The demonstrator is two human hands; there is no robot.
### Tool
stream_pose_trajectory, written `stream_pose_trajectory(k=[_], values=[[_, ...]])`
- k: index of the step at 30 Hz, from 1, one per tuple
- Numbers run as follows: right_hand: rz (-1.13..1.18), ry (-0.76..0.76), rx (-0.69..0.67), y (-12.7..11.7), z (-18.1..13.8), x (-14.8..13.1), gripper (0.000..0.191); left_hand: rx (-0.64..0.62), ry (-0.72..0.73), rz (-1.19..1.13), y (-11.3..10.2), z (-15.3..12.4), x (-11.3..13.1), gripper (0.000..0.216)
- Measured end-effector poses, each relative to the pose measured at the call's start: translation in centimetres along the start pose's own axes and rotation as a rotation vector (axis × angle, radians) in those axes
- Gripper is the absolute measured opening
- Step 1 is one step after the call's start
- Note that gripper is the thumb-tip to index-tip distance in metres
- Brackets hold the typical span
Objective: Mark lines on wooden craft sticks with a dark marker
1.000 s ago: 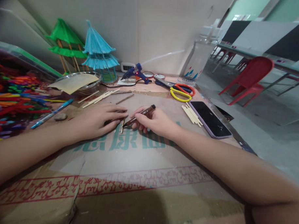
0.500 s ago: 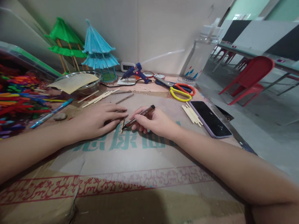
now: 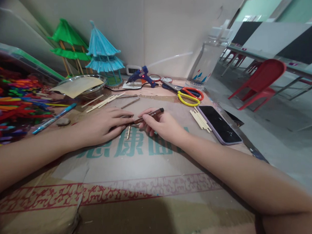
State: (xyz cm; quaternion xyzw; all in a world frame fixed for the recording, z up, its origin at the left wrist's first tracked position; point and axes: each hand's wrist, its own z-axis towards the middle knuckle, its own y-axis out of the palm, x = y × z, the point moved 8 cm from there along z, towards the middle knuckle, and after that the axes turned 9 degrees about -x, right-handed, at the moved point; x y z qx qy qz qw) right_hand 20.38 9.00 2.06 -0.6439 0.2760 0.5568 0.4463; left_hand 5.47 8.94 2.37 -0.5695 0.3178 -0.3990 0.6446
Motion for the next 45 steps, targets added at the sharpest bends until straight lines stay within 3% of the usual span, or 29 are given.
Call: stream_pose_trajectory(k=[14,24,35,45], values=[[-0.013,0.006,-0.087,0.5,0.0,0.1,0.021,0.005,-0.013,-0.011,0.1,-0.1,-0.2,0.04],[0.01,0.014,-0.008,0.1,0.0,0.1,0.019,-0.005,-0.01,-0.022,0.1,-0.1,-0.2,0.041],[0.01,0.001,-0.144,1.0,0.0,-0.1,0.021,0.008,-0.013,-0.021,0.1,-0.1,-0.2,0.04],[0.023,-0.004,-0.176,1.1,-0.1,0.0,0.025,0.012,-0.013,-0.019,0.1,-0.1,-0.2,0.04]])
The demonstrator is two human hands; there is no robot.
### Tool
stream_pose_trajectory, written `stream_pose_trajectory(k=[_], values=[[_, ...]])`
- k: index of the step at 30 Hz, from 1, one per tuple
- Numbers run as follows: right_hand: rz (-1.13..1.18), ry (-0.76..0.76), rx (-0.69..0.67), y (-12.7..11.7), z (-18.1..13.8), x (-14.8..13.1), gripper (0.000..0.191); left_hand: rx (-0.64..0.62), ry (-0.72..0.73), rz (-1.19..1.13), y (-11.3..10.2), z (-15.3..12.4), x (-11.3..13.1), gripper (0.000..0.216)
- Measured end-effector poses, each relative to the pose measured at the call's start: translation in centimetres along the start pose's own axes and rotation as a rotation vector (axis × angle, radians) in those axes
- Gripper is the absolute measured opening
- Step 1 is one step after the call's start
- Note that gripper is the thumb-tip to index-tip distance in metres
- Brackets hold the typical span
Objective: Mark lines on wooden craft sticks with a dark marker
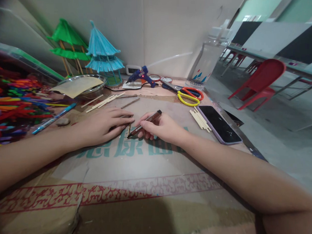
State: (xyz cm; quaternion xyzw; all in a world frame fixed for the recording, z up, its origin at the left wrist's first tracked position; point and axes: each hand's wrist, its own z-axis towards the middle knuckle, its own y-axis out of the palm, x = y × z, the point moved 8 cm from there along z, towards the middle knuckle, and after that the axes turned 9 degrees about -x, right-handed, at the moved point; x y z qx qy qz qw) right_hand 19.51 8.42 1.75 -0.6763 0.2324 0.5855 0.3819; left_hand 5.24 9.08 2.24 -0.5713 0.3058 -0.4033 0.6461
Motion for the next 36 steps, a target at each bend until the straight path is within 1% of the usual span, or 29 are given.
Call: stream_pose_trajectory(k=[4,9,17,26,28,33,36], values=[[-0.009,-0.005,0.068,-0.5,0.1,0.2,0.025,-0.007,-0.004,0.0,0.1,0.0,0.0,0.04],[-0.018,0.004,0.089,-0.6,0.0,0.2,0.024,-0.01,-0.005,0.007,0.1,0.0,0.0,0.041],[-0.009,0.003,0.0,0.0,0.0,0.0,0.024,0.0,-0.007,0.003,0.0,0.0,0.0,0.04],[-0.003,0.002,-0.03,0.3,-0.1,-0.1,0.026,0.0,-0.011,-0.003,0.1,0.0,-0.1,0.04],[-0.003,-0.008,-0.002,0.1,-0.1,-0.1,0.025,-0.007,-0.015,-0.005,0.1,0.0,-0.1,0.039],[-0.008,-0.007,0.153,-1.0,-0.2,-0.2,0.02,-0.038,-0.029,-0.03,-0.2,0.3,0.1,0.039],[-0.021,-0.002,0.17,-1.0,-0.2,-0.2,0.018,-0.074,-0.072,-0.056,-0.3,0.4,0.1,0.036]])
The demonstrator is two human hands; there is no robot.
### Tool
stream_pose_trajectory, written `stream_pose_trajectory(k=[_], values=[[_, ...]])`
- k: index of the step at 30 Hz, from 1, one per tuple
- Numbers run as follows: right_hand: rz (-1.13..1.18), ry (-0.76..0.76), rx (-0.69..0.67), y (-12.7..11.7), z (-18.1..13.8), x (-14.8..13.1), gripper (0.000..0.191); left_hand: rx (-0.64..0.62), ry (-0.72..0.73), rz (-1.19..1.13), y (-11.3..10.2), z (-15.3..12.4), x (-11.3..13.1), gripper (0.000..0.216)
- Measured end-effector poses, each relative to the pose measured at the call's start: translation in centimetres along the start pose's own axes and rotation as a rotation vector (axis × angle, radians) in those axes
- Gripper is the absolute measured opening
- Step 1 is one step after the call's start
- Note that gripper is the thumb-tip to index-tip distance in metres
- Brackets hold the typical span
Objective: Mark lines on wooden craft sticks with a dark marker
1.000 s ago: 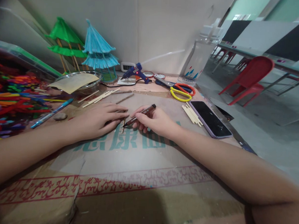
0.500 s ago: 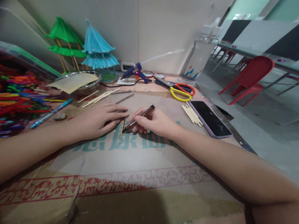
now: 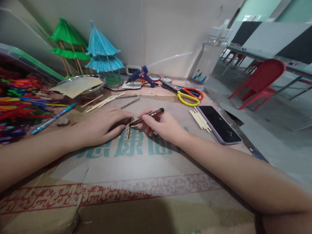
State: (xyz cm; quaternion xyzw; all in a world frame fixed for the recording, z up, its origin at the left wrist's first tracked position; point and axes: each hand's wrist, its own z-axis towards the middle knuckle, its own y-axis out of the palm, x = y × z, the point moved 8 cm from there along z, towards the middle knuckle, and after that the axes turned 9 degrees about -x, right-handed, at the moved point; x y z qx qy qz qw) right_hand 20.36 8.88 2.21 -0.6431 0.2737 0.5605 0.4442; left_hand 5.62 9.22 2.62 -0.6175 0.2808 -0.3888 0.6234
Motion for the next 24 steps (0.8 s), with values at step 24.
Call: stream_pose_trajectory(k=[24], values=[[-0.012,0.002,-0.1,0.73,-0.03,0.23,0.021,0.025,0.021,0.01,0.3,-0.22,-0.21,0.038]])
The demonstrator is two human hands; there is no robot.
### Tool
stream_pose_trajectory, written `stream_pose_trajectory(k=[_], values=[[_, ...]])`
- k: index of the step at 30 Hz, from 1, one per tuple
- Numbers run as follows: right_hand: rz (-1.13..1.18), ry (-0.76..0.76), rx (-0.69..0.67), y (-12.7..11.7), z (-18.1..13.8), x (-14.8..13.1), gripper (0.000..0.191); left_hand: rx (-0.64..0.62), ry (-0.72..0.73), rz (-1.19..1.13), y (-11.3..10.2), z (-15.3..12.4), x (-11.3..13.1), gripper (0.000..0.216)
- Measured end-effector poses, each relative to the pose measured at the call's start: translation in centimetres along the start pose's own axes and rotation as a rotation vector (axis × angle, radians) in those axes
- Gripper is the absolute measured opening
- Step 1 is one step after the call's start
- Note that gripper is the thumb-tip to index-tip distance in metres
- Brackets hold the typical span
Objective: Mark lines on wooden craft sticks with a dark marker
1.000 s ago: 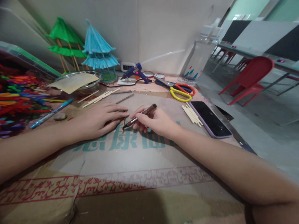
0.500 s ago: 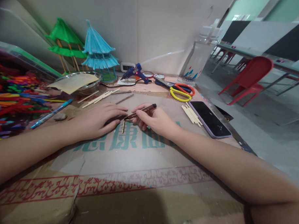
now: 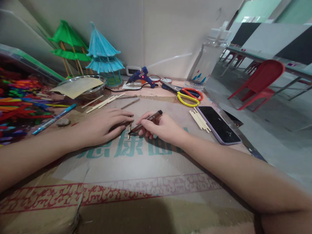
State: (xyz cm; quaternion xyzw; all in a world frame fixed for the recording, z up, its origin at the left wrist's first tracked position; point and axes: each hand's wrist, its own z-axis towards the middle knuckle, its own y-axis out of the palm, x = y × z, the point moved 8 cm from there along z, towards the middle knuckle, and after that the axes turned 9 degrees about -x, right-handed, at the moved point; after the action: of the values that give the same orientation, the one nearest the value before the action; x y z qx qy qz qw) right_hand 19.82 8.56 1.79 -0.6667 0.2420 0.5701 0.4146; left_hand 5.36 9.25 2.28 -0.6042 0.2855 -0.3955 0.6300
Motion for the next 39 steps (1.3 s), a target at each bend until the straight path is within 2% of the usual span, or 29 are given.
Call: stream_pose_trajectory(k=[8,19,26,34,39], values=[[0.024,0.008,0.094,-0.71,-0.02,-0.04,0.016,0.009,0.013,0.017,-0.17,0.04,0.16,0.036],[-0.001,0.005,0.005,-0.04,-0.1,-0.26,0.019,0.01,0.006,0.011,-0.04,0.01,0.04,0.038],[0.02,0.021,0.07,-0.48,-0.1,-0.03,0.016,0.005,0.001,0.02,-0.14,0.02,0.12,0.037],[0.012,-0.012,-0.02,0.01,-0.11,-0.31,0.018,0.012,0.009,0.004,-0.13,0.03,0.12,0.037],[0.04,0.002,0.028,-0.23,-0.07,-0.12,0.016,0.005,0.006,0.012,-0.14,0.07,0.13,0.038]])
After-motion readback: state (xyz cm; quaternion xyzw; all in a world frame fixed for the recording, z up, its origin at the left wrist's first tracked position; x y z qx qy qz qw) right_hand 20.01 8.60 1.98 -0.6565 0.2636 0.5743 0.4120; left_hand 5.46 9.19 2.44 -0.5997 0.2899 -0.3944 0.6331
